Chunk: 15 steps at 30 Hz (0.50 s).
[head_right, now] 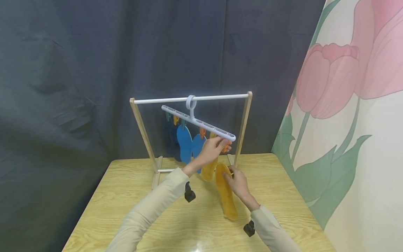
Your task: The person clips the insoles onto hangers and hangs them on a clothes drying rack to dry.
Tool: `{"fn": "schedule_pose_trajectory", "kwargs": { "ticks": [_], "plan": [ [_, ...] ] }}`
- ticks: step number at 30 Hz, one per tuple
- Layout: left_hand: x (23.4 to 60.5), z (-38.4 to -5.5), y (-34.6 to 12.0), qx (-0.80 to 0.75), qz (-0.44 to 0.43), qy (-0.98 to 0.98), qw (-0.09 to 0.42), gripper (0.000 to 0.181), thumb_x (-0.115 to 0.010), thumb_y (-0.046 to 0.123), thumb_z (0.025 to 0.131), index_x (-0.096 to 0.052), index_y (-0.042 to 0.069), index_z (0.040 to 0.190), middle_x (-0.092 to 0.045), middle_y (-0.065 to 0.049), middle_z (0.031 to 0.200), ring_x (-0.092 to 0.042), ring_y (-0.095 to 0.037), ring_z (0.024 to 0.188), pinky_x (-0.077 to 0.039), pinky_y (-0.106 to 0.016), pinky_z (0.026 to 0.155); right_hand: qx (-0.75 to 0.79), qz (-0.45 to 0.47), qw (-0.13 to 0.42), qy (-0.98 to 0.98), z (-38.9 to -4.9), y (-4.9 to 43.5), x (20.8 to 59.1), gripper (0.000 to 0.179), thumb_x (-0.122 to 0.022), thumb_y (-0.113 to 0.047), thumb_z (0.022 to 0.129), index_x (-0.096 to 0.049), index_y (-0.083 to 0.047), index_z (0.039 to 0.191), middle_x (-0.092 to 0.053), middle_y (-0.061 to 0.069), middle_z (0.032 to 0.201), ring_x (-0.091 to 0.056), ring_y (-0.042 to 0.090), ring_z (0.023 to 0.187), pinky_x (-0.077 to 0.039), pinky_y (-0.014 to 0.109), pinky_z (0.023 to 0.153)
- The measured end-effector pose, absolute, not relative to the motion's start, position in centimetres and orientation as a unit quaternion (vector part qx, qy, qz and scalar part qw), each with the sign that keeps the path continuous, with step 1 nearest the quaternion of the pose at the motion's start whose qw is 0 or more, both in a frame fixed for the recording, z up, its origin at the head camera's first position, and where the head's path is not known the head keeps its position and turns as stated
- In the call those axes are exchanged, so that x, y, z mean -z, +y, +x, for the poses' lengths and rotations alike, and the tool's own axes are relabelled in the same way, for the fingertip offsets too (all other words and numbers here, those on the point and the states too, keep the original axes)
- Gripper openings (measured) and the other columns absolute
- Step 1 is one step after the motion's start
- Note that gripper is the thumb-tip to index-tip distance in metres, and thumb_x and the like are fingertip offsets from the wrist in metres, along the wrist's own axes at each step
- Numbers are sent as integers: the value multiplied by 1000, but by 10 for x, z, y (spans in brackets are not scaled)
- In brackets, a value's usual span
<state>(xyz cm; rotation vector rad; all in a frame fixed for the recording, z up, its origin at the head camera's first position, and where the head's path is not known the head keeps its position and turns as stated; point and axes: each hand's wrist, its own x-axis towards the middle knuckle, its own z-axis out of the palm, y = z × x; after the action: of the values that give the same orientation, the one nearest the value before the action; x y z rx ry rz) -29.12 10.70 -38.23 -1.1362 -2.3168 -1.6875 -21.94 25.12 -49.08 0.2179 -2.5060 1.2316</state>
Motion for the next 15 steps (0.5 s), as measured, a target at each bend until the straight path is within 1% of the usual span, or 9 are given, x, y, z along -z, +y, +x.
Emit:
{"fn": "schedule_pose_trajectory", "kwargs": {
  "ticks": [6,10,15],
  "plan": [
    [382,-291,108,561,-368,-741,25,33,-48,21,105,-65,-5,118,-71,-14,101,-71,-16,85,-54,-18,75,-431,69,212,-874,-221,251,492,19,-68,-7,94,-67,6,106,-70,17,91,-67,29,76,-55,31,61],
    [381,-291,109,560,-368,-742,25,33,-48,21,104,-64,-4,119,-71,-14,102,-71,-17,87,-54,-18,75,-439,57,238,-865,-220,250,490,20,-68,-7,94,-67,8,107,-70,18,91,-67,27,72,-55,30,60],
    [383,-291,110,564,-364,-741,18,33,-48,21,104,-64,-3,121,-70,-14,103,-71,-22,90,-54,-19,76,-453,42,251,-854,-218,250,487,20,-67,-8,94,-66,6,108,-69,18,94,-65,26,71,-52,25,59]
  ]
}}
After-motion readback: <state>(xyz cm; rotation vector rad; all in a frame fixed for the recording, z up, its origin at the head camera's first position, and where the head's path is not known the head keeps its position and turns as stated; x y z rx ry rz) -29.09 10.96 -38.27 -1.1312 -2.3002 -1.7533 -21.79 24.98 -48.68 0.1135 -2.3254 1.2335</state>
